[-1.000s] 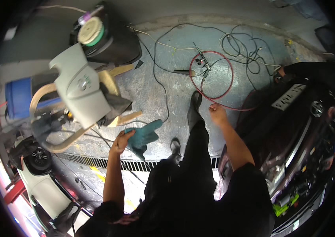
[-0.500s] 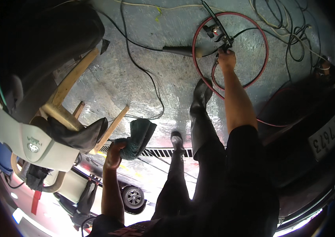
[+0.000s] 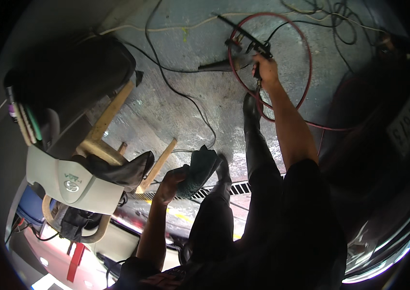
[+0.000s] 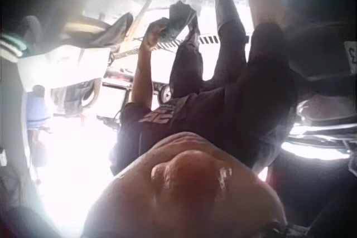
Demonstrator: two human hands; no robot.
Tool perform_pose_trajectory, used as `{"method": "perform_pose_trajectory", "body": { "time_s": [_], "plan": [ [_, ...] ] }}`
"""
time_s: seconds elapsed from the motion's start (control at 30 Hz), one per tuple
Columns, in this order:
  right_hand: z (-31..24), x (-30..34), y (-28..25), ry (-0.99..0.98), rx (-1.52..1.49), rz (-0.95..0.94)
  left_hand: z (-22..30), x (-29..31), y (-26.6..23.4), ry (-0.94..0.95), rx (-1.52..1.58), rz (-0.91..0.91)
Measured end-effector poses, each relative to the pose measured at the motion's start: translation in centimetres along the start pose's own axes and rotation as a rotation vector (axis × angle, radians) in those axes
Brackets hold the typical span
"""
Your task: The person wipes the engine bay of a maroon car with a green microfiber cloth and then uses a red air hose to blow out dust and debris from various components. A coworker is visible nearby using a blue blower.
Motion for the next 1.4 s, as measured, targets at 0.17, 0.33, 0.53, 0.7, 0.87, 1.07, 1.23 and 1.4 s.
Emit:
{"method": "perform_pose_trajectory", "body": {
  "time_s": [0.17, 0.33, 0.53, 0.7, 0.87, 1.07, 1.23, 1.4],
  "plan": [
    [-5.9, 14.7, 2.4, -0.234, 0.164, -0.077, 3.7, 6.3, 2.2, -0.009, -0.573, 0.036],
    [-15.2, 41.4, 6.8, -0.689, -0.006, -0.082, 4.6, 12.6, 3.0, 0.273, -1.008, -0.111],
    [-21.9, 69.0, 12.2, -0.966, -0.421, -0.311, 9.0, 22.1, 11.1, 0.768, -1.135, -0.157],
    [-26.1, 84.4, 15.3, -1.026, -0.745, -0.618, 9.2, 24.3, 16.5, 1.056, -0.758, -0.404],
    [-25.1, 98.7, 10.8, -1.295, -0.704, -0.594, 7.4, 27.4, 19.5, 0.901, -1.181, -0.459],
    [-14.6, 111.4, -3.9, -1.389, -0.398, -0.085, 6.4, 20.8, 8.2, 0.767, -1.798, -0.463],
    [1.2, 121.4, -13.2, -1.128, -0.278, 0.787, 6.4, 23.3, -8.0, 0.488, -2.261, -0.243],
    [14.0, 124.2, -11.2, -0.584, -0.245, 1.159, 1.0, 25.0, -13.6, 0.584, -2.037, -0.538]
  ]
}}
Point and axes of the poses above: each hand's wrist, its own x-axis away from the middle knuckle, its own y-axis out of the palm, z = x × y, the point moved 1 cm from there along -x, towards the middle knuckle, and after that the axes turned 3 degrees about y, right-handed, at the moved point
